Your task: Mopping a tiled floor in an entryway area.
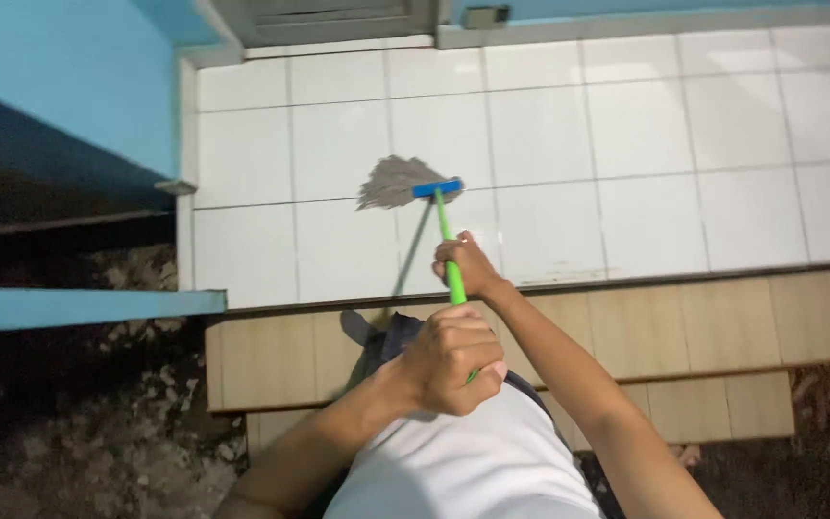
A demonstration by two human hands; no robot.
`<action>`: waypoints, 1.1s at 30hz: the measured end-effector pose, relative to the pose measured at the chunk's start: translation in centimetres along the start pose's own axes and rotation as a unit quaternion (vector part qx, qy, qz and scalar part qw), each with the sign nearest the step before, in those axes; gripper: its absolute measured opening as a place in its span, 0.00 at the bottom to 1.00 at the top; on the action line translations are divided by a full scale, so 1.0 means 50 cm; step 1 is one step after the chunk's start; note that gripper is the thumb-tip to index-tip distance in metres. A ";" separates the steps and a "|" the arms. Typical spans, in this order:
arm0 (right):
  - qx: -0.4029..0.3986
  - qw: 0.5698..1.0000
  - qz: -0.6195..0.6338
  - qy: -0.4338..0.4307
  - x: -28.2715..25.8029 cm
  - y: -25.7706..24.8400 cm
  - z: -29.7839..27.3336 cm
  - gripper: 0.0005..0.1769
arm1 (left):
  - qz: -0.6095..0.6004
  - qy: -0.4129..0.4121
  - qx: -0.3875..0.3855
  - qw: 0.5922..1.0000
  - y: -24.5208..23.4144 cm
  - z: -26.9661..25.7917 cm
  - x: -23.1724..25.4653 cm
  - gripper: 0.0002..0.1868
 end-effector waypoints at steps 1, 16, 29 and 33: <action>0.006 1.000 0.000 0.010 0.042 -0.019 -0.039 0.10 | -0.006 0.003 -0.010 1.000 0.033 0.017 -0.017 0.08; 0.145 0.935 0.116 0.303 0.328 -0.105 -0.336 0.44 | -0.154 -0.130 -0.047 0.978 0.322 0.113 -0.408 0.08; 0.228 0.952 0.196 0.061 0.085 -0.089 -0.046 0.36 | 0.021 -0.122 0.107 0.986 0.038 0.136 -0.149 0.14; 0.103 0.955 0.255 0.109 -0.016 -0.108 0.034 0.16 | 0.084 -0.173 0.175 0.966 -0.018 0.132 -0.053 0.18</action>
Point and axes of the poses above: each hand's wrist, its own z-axis towards the middle knuckle, its own y-axis out of the palm, x = y × z, the point moved 3 cm from there along z, towards the middle knuckle, and after that the axes turned 9 degrees about -z, right-handed, at the moved point
